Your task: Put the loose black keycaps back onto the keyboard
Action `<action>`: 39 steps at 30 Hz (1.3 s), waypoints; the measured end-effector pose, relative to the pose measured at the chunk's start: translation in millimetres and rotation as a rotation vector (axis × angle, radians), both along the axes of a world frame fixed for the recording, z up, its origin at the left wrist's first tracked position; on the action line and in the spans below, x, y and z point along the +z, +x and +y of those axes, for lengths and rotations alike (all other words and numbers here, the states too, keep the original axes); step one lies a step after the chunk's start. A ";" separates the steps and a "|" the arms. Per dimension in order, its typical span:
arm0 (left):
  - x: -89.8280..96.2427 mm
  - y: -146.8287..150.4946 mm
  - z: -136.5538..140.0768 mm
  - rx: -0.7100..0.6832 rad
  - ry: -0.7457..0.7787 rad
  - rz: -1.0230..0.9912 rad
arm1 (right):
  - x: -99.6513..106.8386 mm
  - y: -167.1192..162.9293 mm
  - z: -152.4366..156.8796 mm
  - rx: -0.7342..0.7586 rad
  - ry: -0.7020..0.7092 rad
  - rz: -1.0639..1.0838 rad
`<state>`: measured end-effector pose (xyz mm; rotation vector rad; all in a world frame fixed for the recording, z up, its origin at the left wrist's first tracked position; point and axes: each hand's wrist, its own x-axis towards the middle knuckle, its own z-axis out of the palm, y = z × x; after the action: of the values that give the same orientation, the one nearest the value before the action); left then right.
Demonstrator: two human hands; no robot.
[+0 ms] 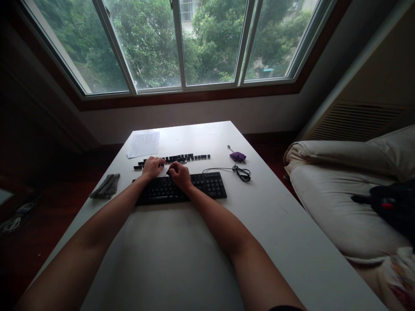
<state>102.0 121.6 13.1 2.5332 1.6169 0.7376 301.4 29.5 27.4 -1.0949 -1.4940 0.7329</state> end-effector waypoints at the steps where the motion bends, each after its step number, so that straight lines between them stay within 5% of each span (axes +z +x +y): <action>1: 0.5 0.4 0.5 0.002 0.000 0.012 | -0.1 -0.1 0.1 -0.001 -0.001 -0.002; 13: 4.5 -1.1 -13.3 0.019 0.045 -0.002 | -3.7 -1.0 2.5 0.036 -0.003 0.008; 32: 14.2 -13.7 -87.0 -0.160 -0.042 -0.164 | -15.0 -2.8 13.5 0.199 -0.093 0.243; 39: 15.2 -13.4 -90.5 -0.141 -0.033 -0.173 | -13.3 0.7 16.1 0.398 -0.095 0.324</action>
<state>88.6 31.1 28.3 2.4521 1.3704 0.8789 302.0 45.6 14.1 -0.7069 -1.4174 1.2082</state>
